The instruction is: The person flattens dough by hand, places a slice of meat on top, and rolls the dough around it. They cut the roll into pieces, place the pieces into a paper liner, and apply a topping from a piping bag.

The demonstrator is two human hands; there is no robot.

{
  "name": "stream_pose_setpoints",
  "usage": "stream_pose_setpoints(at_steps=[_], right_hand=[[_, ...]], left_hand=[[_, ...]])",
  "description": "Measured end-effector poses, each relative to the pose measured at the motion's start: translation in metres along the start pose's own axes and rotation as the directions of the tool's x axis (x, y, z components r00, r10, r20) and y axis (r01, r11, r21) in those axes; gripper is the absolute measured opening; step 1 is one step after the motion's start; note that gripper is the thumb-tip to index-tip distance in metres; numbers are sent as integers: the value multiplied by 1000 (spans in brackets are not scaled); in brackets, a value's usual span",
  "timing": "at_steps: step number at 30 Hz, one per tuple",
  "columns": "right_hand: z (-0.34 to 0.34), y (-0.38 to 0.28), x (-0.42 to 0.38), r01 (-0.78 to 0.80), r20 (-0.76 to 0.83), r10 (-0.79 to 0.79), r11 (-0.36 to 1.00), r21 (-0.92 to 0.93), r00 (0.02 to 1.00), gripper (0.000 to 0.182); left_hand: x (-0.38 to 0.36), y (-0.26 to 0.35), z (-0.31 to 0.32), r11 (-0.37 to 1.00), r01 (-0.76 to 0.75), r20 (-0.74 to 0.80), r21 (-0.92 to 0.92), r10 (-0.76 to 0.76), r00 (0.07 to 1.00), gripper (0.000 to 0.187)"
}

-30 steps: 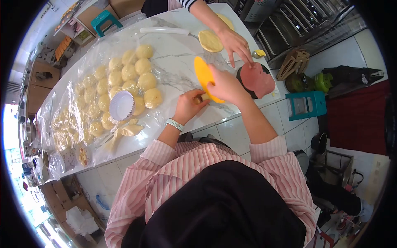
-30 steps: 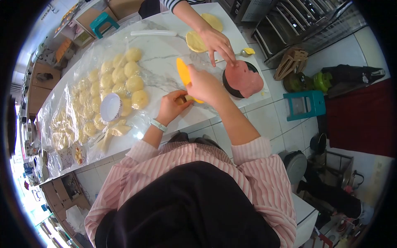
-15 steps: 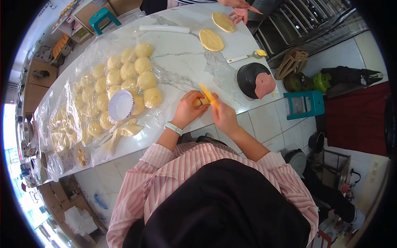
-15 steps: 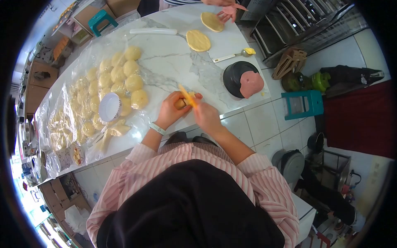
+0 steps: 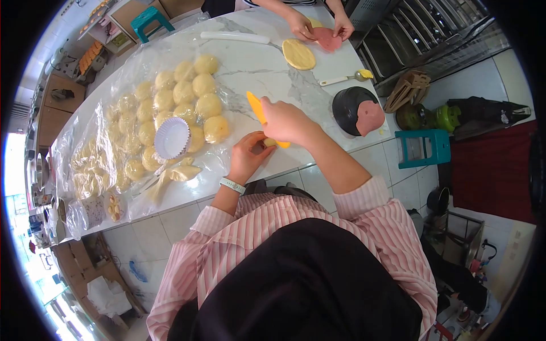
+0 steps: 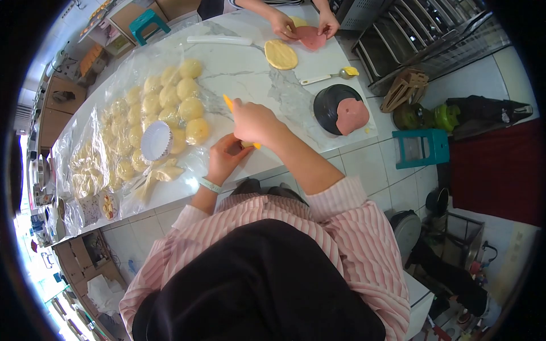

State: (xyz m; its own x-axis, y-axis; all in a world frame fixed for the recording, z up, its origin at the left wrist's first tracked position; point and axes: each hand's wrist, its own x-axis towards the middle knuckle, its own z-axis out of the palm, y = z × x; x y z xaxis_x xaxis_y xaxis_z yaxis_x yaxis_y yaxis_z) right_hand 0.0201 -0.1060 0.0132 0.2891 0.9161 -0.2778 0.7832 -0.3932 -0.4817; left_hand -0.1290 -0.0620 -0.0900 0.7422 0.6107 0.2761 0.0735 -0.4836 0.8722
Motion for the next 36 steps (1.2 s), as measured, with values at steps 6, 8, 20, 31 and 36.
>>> stream_pose_setpoints(at_steps=[6,8,20,31,36], right_hand=[[27,-2,-10,65,-92,-69,997,-44,993,40],[52,8,-36,68,-262,-69,998,-13,963,41],[13,35,-34,394,-684,157,717,575,712,42],[63,39,67,146,-338,-121,988,48,933,57],[1,115,80,29,-521,56,988,154,852,59]], left_hand=[[1,-1,-7,996,-35,37,85,32,999,32],[2,-3,-7,999,-53,40,14,52,998,32],[-7,0,-9,999,-31,-48,-40,29,998,34],[-7,5,-5,993,-83,34,78,81,996,53],[-11,1,-10,999,-18,38,51,16,999,57]])
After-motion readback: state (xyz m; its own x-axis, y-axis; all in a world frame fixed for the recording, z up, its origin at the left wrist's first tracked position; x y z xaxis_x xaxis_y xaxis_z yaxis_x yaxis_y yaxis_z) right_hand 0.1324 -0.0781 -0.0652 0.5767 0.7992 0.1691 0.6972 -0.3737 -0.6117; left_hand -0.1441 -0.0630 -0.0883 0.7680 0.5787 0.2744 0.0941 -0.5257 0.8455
